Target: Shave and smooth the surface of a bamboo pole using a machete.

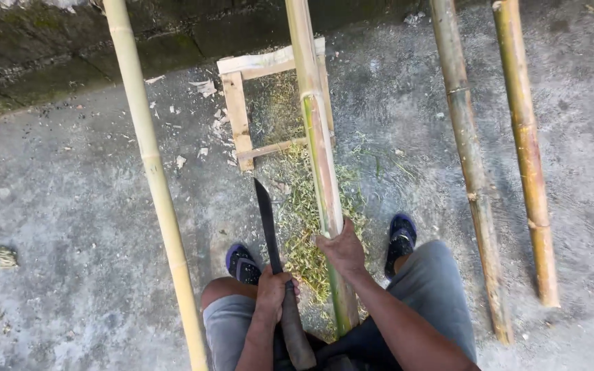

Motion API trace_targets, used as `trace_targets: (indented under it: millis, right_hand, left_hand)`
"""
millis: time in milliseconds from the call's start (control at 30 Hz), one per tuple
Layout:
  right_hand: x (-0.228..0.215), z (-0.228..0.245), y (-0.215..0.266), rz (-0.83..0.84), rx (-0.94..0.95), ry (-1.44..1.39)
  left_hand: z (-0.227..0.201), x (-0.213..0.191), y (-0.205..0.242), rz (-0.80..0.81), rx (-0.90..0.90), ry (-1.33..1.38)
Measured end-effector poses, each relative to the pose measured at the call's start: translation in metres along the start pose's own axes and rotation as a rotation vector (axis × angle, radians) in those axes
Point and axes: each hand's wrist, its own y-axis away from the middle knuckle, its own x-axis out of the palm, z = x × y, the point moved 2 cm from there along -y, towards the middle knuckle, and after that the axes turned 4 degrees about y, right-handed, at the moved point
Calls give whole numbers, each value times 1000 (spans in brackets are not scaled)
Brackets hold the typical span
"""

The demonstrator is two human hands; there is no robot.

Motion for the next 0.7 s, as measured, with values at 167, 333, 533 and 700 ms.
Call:
trace_targets:
  millis: [167, 333, 533, 700]
  right_hand:
    - [8, -25, 29, 3, 1, 61]
    - [13, -52, 54, 20, 56, 153]
    - [29, -84, 67, -4, 42, -13]
    - [20, -74, 73, -3, 113, -76]
  left_hand:
    - [11, -7, -12, 25, 38, 44]
    - [17, -9, -20, 24, 77, 33]
    - [33, -17, -34, 30, 124, 43]
    - [29, -11, -22, 5, 78, 17]
